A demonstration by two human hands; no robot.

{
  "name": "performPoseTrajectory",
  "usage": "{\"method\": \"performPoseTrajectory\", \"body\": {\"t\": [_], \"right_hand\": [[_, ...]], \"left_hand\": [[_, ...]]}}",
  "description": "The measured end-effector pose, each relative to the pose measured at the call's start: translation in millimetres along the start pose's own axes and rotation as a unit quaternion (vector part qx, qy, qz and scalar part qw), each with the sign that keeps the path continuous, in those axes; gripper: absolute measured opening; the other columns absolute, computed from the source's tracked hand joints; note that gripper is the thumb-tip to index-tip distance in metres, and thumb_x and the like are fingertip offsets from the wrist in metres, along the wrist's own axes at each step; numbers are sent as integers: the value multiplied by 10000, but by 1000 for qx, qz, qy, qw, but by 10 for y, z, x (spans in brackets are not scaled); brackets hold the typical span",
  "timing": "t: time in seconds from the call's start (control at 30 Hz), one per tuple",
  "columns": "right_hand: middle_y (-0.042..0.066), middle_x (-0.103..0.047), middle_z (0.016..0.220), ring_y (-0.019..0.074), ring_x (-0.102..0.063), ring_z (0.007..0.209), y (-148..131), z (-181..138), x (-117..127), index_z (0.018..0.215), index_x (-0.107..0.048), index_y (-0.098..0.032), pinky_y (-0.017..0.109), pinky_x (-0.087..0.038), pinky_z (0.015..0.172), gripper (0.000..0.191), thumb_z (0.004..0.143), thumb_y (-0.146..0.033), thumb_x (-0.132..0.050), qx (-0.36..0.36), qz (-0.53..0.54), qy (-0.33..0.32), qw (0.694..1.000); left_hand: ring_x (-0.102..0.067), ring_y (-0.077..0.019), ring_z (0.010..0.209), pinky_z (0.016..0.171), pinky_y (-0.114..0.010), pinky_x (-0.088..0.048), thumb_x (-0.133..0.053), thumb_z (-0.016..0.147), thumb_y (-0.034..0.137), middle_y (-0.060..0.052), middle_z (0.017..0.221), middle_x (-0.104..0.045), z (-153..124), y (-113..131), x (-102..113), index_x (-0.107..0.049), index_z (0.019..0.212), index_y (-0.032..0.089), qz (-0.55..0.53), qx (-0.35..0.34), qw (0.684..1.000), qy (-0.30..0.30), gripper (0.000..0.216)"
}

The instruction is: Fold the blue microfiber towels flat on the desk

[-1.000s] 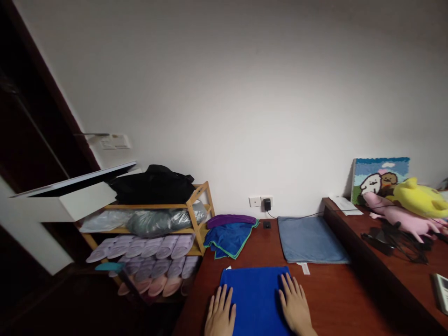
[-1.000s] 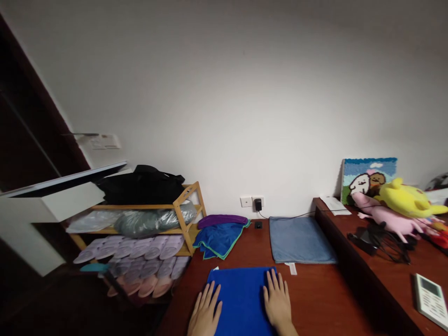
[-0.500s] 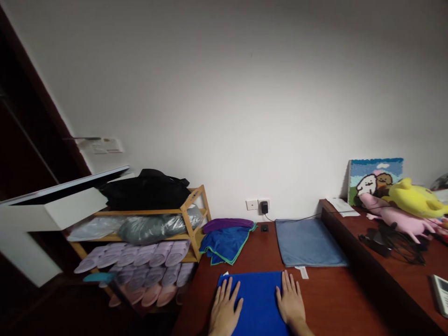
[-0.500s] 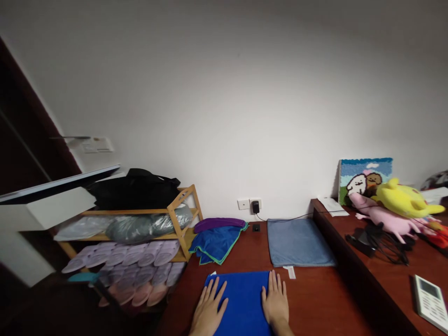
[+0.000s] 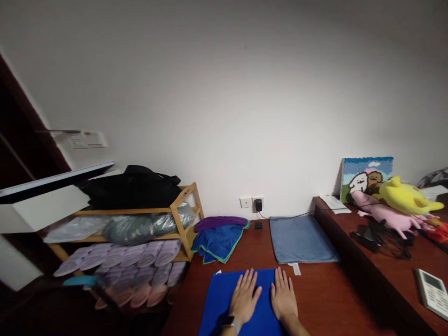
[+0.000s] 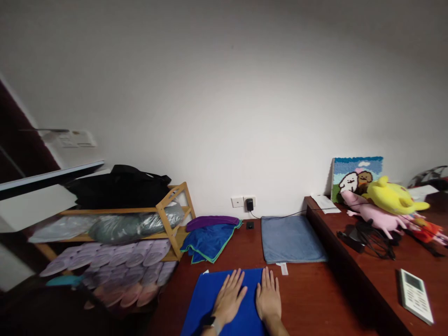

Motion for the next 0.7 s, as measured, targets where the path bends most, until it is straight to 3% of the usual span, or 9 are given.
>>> {"method": "performPoseTrajectory", "body": {"t": [0.17, 0.27, 0.37, 0.6, 0.7], "right_hand": [[8, -155, 1673, 225, -119, 1557, -14, -21, 53, 1593, -199, -143, 465, -110, 1272, 658, 994, -410, -147, -2, -5, -16, 1000], [2, -146, 1674, 223, -119, 1557, -8, -24, 45, 1594, -176, -137, 452, -107, 1275, 669, 992, -426, -144, -5, -11, -19, 1000], [-3, -152, 1675, 221, -128, 1556, -3, -19, 26, 1597, -176, -149, 451, -119, 1274, 675, 993, -450, -154, -9, -9, -11, 1000], [-6, -132, 1683, 208, -127, 1557, 8, -5, 14, 1606, -167, -198, 490, -101, 1267, 654, 994, -427, -137, -28, -30, -24, 999], [-1, -128, 1685, 207, -120, 1559, 26, -6, 1, 1606, -170, -205, 512, -84, 1264, 651, 994, -425, -138, -33, -29, -24, 999]], "left_hand": [[-244, -230, 1533, 1258, -463, -272, -238, 1036, 596, -45, 1659, -279, -401, -1011, 205, -241, 1597, 228, 31, 94, 995, 17, 671], [-262, -218, 1529, 1252, -444, -290, -241, 1042, 582, -29, 1654, -300, -523, -1355, 235, -281, 1588, 243, 27, 100, 994, 29, 644], [-256, -199, 1531, 1251, -426, -288, -246, 1046, 572, -13, 1662, -288, -535, -1438, 219, -273, 1590, 275, 25, 105, 993, 45, 620], [-251, -191, 1534, 1257, -459, -253, -232, 1055, 517, -5, 1669, -279, -575, -1333, 246, -202, 1604, 298, 47, 137, 987, 64, 593], [-278, -190, 1526, 1251, -461, -263, -241, 1058, 450, -5, 1652, -323, -675, -1413, 290, -243, 1596, 299, 65, 137, 985, 78, 560]]}}
Point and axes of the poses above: each hand's wrist, its own z-axis towards the middle knuckle, its own x-axis out of the back of the hand, y = z × x, the point moved 1 cm from there along z, towards the middle knuckle
